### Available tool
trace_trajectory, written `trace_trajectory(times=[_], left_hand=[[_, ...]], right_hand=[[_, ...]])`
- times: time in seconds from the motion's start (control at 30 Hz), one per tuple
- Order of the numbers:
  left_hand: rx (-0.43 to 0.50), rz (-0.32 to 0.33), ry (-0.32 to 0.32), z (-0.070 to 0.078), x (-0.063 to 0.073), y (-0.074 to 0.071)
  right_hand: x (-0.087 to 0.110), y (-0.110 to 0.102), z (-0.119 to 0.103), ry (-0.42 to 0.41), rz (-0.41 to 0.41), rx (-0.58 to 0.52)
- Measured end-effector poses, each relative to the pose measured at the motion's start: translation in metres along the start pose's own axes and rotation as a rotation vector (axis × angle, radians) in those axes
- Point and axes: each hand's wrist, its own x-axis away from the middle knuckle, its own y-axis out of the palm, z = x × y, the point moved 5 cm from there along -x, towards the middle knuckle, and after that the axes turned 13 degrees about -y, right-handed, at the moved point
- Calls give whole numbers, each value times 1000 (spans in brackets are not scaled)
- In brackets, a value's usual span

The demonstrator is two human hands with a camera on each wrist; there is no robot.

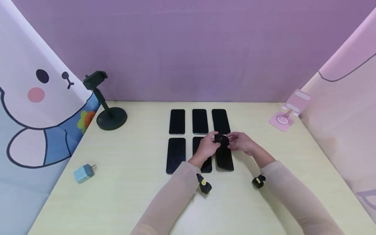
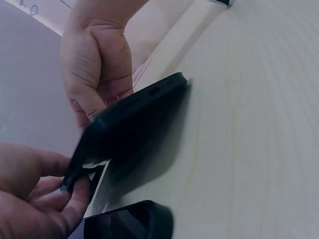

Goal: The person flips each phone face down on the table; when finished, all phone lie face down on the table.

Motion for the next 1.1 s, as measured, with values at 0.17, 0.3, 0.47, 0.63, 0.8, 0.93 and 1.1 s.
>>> trace_trajectory(times=[0.17, 0.3, 0.47, 0.63, 0.8, 0.93, 1.1], left_hand=[[-134, 61, 47, 1, -3, 2], [-163, 75, 62, 2, -4, 5], [-198, 85, 59, 5, -4, 8], [-279, 74, 17, 6, -3, 10], [-333, 74, 5, 5, -4, 11], [-341, 86, 25, 6, -3, 11], [-273, 105, 42, 3, -3, 11]], right_hand=[[-2, -4, 2, 31, 16, 57], [-1, -7, 1, 45, 17, 61], [0, -10, 3, 60, 18, 56], [0, -12, 3, 60, 11, 79], [-1, -12, 2, 63, 9, 97], [-1, -12, 2, 65, 10, 98], [-2, -13, 2, 65, 6, 95]])
